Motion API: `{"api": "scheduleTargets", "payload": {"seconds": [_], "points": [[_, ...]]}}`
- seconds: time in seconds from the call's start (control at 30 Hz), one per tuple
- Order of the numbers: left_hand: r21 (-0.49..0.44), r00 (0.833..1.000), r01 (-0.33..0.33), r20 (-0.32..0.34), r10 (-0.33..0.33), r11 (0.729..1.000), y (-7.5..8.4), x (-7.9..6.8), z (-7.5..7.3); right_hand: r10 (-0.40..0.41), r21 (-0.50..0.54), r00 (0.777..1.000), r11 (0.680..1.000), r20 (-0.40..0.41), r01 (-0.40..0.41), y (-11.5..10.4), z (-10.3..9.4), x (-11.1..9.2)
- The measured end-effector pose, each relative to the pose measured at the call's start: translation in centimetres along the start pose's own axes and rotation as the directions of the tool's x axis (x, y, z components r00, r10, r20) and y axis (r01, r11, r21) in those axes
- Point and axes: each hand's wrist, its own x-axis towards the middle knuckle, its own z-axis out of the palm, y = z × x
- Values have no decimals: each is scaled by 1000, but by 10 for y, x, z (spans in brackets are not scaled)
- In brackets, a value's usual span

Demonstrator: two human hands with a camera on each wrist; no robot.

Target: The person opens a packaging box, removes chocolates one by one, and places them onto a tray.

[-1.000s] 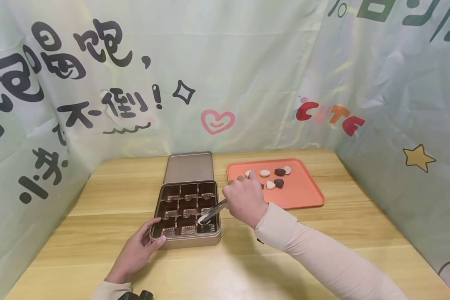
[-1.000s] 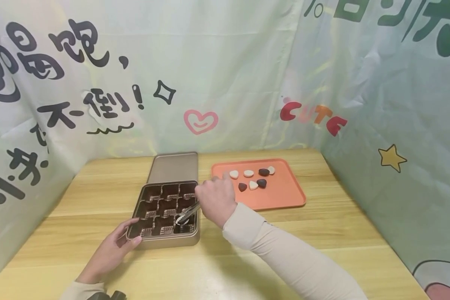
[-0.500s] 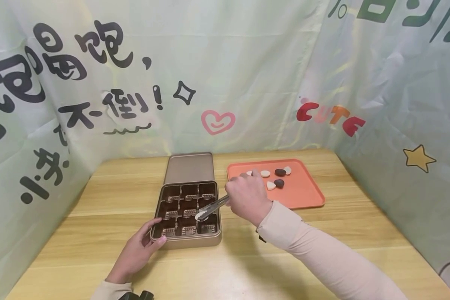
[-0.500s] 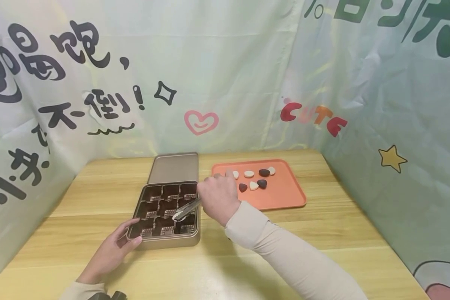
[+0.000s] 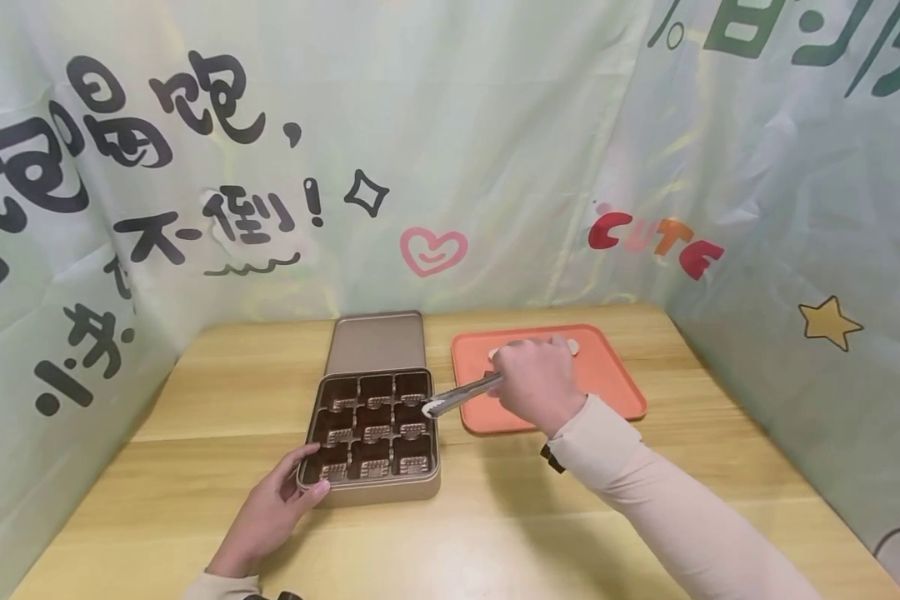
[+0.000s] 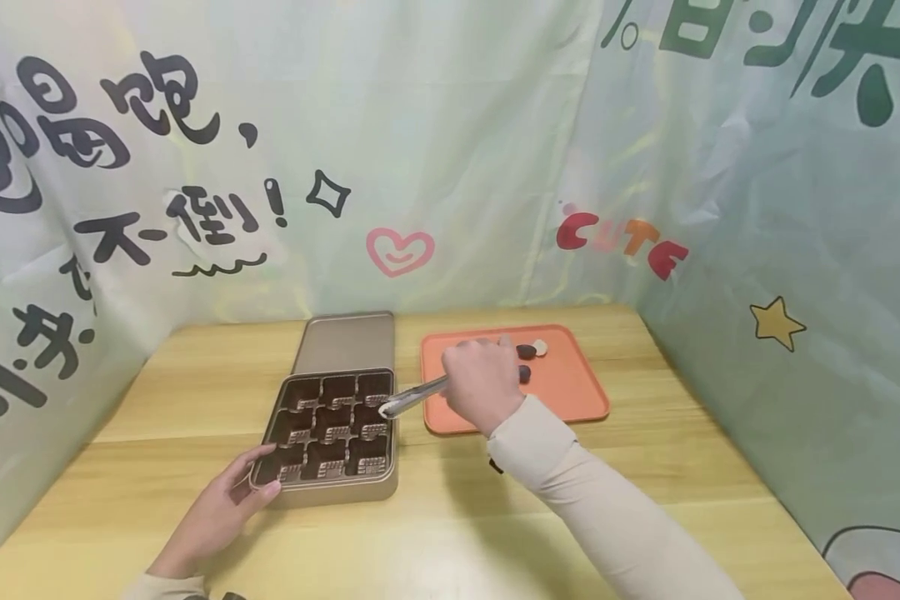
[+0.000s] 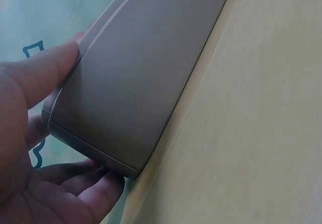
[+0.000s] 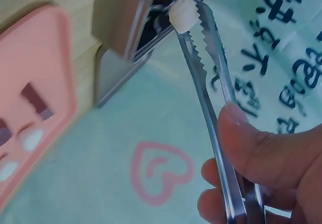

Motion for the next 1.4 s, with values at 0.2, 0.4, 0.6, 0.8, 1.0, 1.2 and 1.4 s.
{"api": "scheduleTargets", "payload": {"seconds": [0.2, 0.4, 0.6, 0.8, 1.0, 1.2, 1.4], "points": [[-3, 1000, 0, 1, 0, 1000, 1, -1, 0, 65, 47, 993, 996, 100, -70, 26, 7, -3], [-18, 1000, 4, 11, -4, 1000, 2, -3, -1, 116, 60, 978, 990, 174, -128, 47, 15, -8], [-35, 1000, 13, 5, -13, 999, 1, -4, -1, 174, 62, 958, 979, 229, -193, 67, 21, -11], [-48, 1000, 2, 0, -2, 999, 2, -4, 0, 229, 62, 933, 965, 278, -256, 88, 24, -17], [-45, 1000, 0, 1, 0, 999, 2, -3, -1, 256, 53, 921, 958, 293, -283, 105, 24, -22], [-65, 1000, -13, 7, 13, 998, 1, -3, 0, 279, 74, 903, 945, 328, -319, 119, 30, -25], [-116, 1000, 5, 15, -4, 993, -1, -2, 0, 313, 69, 884, 932, 346, -357, 131, 40, -29]]}}
